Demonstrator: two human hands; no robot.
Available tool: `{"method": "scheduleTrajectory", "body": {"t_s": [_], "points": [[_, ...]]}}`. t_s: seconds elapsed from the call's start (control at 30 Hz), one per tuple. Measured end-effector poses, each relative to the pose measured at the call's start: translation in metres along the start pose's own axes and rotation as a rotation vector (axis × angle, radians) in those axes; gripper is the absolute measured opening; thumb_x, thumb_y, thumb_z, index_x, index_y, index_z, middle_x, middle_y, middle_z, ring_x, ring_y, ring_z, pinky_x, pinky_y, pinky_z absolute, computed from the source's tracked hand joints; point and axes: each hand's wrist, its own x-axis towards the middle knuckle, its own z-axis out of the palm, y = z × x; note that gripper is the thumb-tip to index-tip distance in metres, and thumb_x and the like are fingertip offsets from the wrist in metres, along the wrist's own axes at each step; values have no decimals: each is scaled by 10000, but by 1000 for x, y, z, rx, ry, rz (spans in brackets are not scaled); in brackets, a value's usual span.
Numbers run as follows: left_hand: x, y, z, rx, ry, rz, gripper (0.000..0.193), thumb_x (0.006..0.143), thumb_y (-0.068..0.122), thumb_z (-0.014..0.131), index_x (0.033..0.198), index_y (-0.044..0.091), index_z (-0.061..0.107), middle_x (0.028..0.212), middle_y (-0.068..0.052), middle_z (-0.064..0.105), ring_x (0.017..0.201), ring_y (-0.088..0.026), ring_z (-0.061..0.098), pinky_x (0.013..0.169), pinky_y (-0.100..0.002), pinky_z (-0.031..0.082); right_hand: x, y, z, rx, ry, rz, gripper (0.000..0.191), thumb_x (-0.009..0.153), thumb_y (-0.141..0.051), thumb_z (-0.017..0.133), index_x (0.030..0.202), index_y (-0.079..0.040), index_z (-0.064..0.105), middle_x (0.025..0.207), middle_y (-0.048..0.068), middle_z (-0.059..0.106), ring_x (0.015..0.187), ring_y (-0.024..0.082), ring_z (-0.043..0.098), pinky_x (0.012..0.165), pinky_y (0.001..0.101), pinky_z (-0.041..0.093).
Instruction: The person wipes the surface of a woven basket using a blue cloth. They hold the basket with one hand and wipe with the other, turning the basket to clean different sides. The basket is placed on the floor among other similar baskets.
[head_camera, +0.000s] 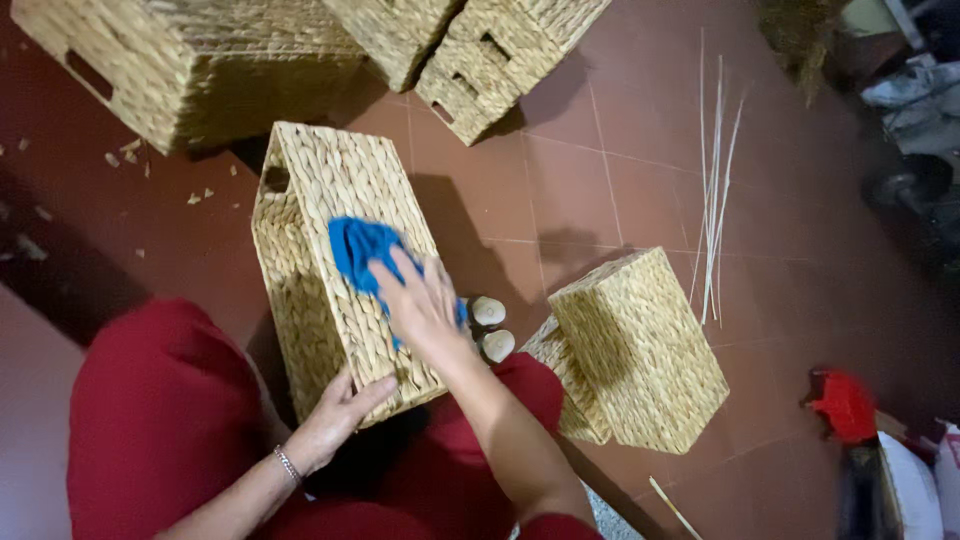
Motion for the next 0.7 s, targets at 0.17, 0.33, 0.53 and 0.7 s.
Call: {"method": "scheduleTrajectory", "body": {"t_s": [0.17,0.33,0.53,0.7], "points": [[-2,4,-1,106,-84,29,625,886,224,719,1443,40,503,1337,-77,679,1189,-172,622,1044,-329,474,82,26,24,9,-116,344,451,941,-271,643,1385,-259,567,1534,124,446,1288,499,446,985,685,394],[-7,22,-4,94,-119,-54,608,856,203,729,1414,62,535,1285,-79,717,1145,-181,655,998,-331,512,68,42,31,88,-88,383,479,921,-295,660,1393,-276,580,1541,142,465,1254,518,478,1024,602,438],[21,62,-15,224,-225,-99,621,831,251,778,1325,-76,592,1215,-205,740,1093,-264,677,963,-408,543,12,64,-6,109,32,330,422,915,-275,702,1331,-214,669,1426,155,599,1255,436,567,1088,569,436],[49,88,-55,308,-140,-236,655,829,290,790,1351,75,458,1252,-115,738,1208,-202,667,1077,-395,457,-37,5,-27,91,57,139,410,920,-222,724,1323,-156,690,1384,174,632,1237,438,575,1008,553,477]]}}
